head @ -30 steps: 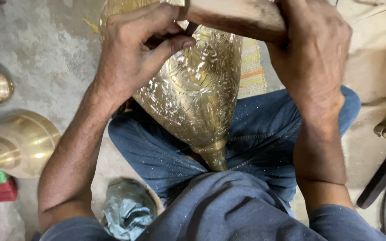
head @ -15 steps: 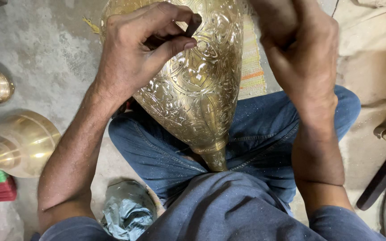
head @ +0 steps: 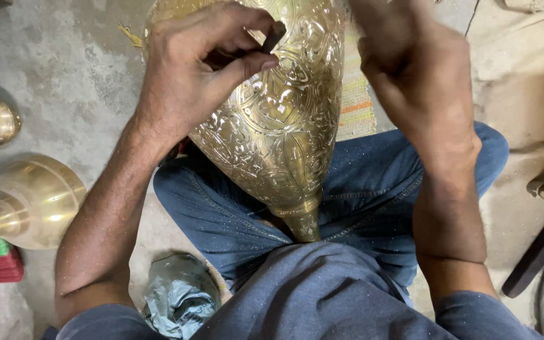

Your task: The person sits cross-legged on the floor and uses a chisel and wooden mallet to engrave intricate floral patterns into a large brass vessel. The person repeatedly taps the chisel to carve the design, occasionally rotating the vessel to access different areas.

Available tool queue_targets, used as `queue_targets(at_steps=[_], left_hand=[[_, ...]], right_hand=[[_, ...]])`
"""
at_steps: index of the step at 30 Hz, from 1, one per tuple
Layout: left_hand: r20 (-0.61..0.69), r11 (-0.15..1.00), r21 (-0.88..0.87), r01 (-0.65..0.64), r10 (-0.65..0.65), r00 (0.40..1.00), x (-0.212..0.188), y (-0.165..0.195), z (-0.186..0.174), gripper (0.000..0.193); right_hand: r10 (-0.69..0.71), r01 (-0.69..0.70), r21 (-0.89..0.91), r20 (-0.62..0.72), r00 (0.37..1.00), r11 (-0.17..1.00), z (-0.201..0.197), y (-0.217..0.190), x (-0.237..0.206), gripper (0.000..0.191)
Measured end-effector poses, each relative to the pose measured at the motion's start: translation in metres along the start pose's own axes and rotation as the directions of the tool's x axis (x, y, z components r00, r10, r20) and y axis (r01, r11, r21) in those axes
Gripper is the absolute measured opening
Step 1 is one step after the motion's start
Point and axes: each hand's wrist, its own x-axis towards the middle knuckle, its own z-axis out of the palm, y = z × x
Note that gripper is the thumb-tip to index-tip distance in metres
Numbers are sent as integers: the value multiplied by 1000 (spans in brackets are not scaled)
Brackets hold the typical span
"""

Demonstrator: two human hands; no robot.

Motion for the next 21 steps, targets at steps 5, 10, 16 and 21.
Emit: queue_targets(at_steps=[5,10,16,21], left_hand=[[-29,1000,-19,14,-15,999,-3,-1,6,28],[-28,999,27,-40,41,999,-3,-4,7,30],[-15,1000,-1,-2,2,1000,-5,-5,8,28],[-14,1000,-9,-17,17,1000,-4,-2,6,25]], right_hand=[[-345,297,-329,-96,934,896,23,26,9,43],[-339,297,-451,-14,941,842,38,43,19,26],[-343,290,-269,-174,923,918,21,40,19,20],[-357,327,-201,-136,924,923,6,35,13,18]])
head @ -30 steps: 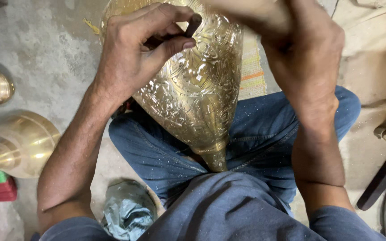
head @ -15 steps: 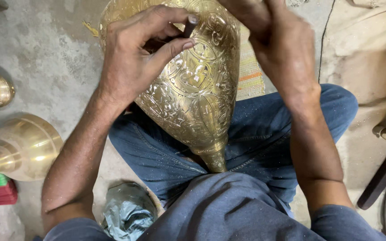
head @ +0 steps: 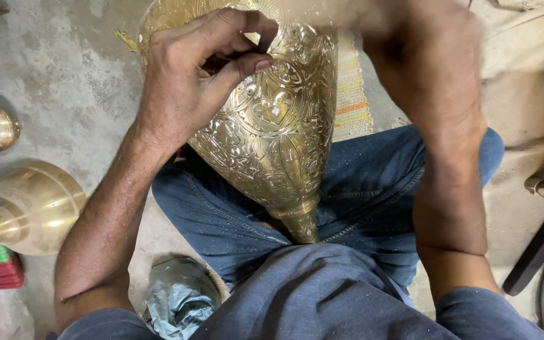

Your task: The person sits cross-legged on the floor and uses a chisel and wooden mallet to engrave intricate floral patterns into a large brass vessel. The person repeatedly taps the chisel to carve the design, occasionally rotating the vessel to access different areas.

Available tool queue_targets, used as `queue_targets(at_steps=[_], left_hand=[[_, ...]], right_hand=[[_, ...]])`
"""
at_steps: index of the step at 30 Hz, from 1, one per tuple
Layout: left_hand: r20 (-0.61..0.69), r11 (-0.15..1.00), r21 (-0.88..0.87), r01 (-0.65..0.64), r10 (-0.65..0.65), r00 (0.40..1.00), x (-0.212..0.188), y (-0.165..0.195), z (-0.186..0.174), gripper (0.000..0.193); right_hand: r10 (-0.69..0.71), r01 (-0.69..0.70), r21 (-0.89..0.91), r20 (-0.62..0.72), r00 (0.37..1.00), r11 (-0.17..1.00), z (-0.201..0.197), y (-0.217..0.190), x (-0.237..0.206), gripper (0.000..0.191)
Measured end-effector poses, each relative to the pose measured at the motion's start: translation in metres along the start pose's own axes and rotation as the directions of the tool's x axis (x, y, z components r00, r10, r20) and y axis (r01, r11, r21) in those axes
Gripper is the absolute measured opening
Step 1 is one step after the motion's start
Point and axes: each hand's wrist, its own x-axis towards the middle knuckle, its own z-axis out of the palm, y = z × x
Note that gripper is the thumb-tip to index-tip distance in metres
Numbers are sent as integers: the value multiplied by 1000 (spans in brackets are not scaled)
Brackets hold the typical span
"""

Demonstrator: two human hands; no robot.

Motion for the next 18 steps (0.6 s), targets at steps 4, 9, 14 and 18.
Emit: queue_targets(at_steps=[4,9,14,18], left_hand=[[4,999,12,31,-31,1000,3,3,0,26],[7,999,3,32,-32,999,6,4,-2,26],[11,1000,15,-19,19,1000,3,4,-3,18],[3,999,22,41,-41,999,3,1,-3,27]], right_hand=[[121,-119,158,-2,993,980,-5,-4,-3,15],[12,-11,-89,9,1000,996,-10,-15,-5,26],[30,-31,-91,-5,1000,995,-5,-21,4,23],[-167,164,-273,11,986,948,-5,-24,9,24]])
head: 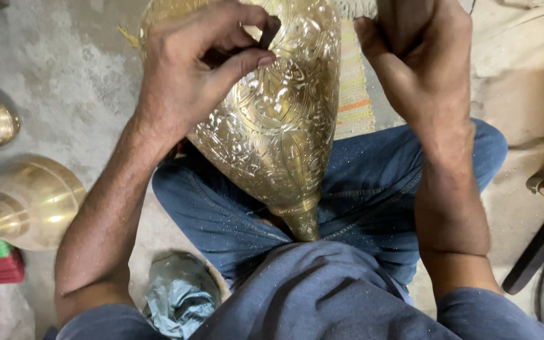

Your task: The person sits cross-legged on the floor and uses a chisel and wooden mallet to engrave intricate floral patterns into a large brass vessel. The person repeatedly taps the chisel to carve the design, occasionally rotating the vessel to access different areas.

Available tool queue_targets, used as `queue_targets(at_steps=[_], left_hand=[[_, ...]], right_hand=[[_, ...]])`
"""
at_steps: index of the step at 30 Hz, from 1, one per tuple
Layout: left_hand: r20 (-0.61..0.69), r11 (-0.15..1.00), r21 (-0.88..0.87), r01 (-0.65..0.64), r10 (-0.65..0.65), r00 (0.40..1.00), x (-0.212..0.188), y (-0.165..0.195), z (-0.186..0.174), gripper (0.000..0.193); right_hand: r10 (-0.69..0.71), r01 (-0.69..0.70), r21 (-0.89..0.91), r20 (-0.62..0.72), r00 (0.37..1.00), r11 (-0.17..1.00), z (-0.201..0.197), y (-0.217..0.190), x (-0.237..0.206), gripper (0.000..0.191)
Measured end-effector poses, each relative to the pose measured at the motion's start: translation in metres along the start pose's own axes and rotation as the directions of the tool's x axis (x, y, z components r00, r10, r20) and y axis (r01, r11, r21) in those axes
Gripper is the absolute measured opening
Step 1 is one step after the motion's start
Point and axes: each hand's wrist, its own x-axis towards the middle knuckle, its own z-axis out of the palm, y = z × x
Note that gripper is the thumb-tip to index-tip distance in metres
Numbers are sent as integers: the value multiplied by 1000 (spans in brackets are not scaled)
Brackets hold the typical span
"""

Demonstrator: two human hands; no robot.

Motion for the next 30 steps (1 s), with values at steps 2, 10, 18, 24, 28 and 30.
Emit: queue_targets(at_steps=[2,10,18,24,28,30], left_hand=[[-3,1000,21,-21,21,1000,1,-1,1,24],[10,996,17,-89,89,996,2,2,-2,21],[15,999,6,-52,52,999,7,6,-4,26],[-4,996,2,-92,92,996,-1,3,-3,25],[-21,1000,2,-29,29,999,-2,-2,1,25],[-42,1000,3,4,-4,999,-1,-4,6,27]], right_hand=[[-9,10,-56,23,1000,998,-2,0,2,25],[122,-126,152,36,992,980,-3,-2,-4,31],[45,-44,114,-4,999,993,-9,-2,-4,33],[101,-108,124,64,993,986,-8,-4,-2,29],[292,-338,275,195,936,900,-3,-1,-9,26],[124,-134,107,95,988,985,-1,6,-12,21]])
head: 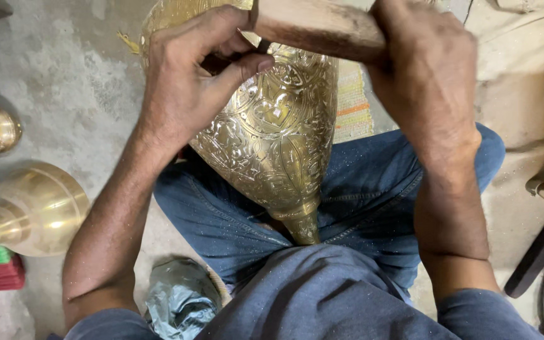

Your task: The person sits cross-legged on the floor and uses a chisel and wooden mallet to engrave intricate floral patterns into a large brass vessel. The person repeatedly taps the chisel to carve the design, occasionally rotating the vessel to access different areas.

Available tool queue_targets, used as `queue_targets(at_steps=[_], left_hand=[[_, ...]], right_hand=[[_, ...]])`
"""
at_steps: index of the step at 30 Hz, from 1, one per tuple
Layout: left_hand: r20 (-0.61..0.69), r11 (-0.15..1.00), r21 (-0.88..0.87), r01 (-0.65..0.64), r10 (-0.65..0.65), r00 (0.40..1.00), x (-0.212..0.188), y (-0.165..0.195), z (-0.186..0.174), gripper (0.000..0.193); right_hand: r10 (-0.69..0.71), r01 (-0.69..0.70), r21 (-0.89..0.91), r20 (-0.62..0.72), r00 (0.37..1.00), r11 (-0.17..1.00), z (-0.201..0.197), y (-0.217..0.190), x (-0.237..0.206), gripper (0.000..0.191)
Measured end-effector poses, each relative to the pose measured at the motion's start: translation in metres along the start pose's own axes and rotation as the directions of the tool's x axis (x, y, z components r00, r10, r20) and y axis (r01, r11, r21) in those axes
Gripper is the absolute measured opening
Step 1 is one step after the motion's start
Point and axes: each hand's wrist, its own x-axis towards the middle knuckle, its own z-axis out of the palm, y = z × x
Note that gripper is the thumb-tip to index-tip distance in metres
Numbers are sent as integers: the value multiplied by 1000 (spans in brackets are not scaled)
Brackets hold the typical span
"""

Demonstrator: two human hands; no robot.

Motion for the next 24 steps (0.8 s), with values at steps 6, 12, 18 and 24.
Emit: queue_targets(at_steps=[6,12,18,24], left_hand=[[-30,994,57,-96,98,995,-6,-5,9,25],[4,994,61,-88,88,996,-6,-5,5,25],[1,999,30,21,-21,1000,0,2,2,31],[2,998,18,-67,67,998,-1,7,-2,28]], right_hand=[[151,-69,495,-127,980,866,7,16,-1,23],[132,-123,478,15,991,870,1,11,-6,25],[87,-89,60,30,996,994,-10,-2,6,27],[20,-20,16,8,1000,1000,-16,-7,9,28]])
